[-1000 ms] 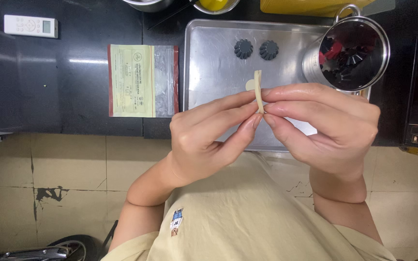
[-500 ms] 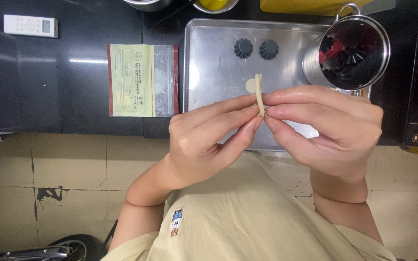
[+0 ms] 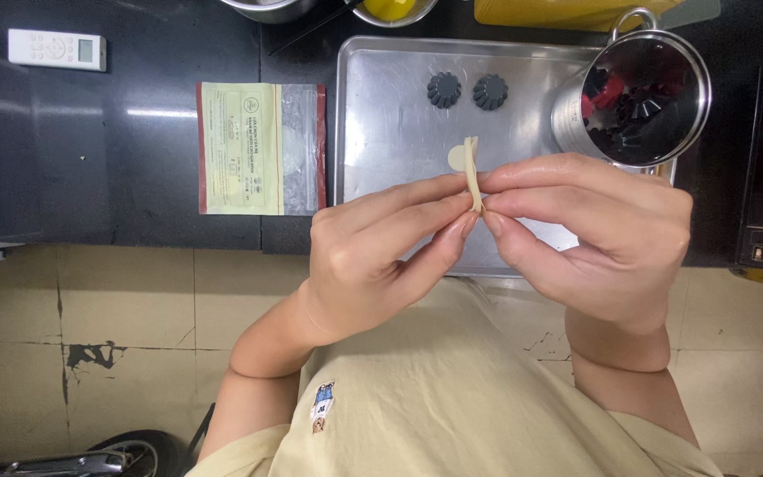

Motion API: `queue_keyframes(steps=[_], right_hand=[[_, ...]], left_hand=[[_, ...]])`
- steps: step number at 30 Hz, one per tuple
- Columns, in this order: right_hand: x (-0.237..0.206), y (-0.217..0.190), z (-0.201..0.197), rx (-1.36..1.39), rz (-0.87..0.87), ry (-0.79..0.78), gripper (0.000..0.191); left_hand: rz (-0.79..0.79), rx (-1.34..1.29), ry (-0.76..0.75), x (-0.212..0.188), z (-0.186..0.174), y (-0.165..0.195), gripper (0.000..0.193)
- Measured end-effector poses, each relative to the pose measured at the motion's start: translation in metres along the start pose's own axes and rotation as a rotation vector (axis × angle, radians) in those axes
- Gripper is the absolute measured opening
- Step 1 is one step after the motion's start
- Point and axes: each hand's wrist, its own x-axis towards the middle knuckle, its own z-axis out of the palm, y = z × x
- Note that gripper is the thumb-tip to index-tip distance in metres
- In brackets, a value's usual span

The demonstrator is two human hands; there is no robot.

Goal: The person presses dough pieces into black fluted molds, presses the mold halves together, and unmolds the shaped dough onto a metal tray. They brush the tray and dough pieces with a brush, retrieve more molds from a container, and shape a dough piece by hand.

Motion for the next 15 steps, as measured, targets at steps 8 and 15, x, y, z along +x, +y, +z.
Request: queue_keyframes(steps=[8,15], right_hand=[[0.0010,0.0033,0.0005,0.031,-0.006,0.007,0.016],[0.0022,0.0070,0.0010,0.019,-0.010,0.007,0.016]], left_hand=[[-0.038,-0.069,-0.021,0.0023,-0.0009,-0.0025,0.016],[-0.012,-0.036,0.008,0.0026,0.0014,-0.0028,0.017]])
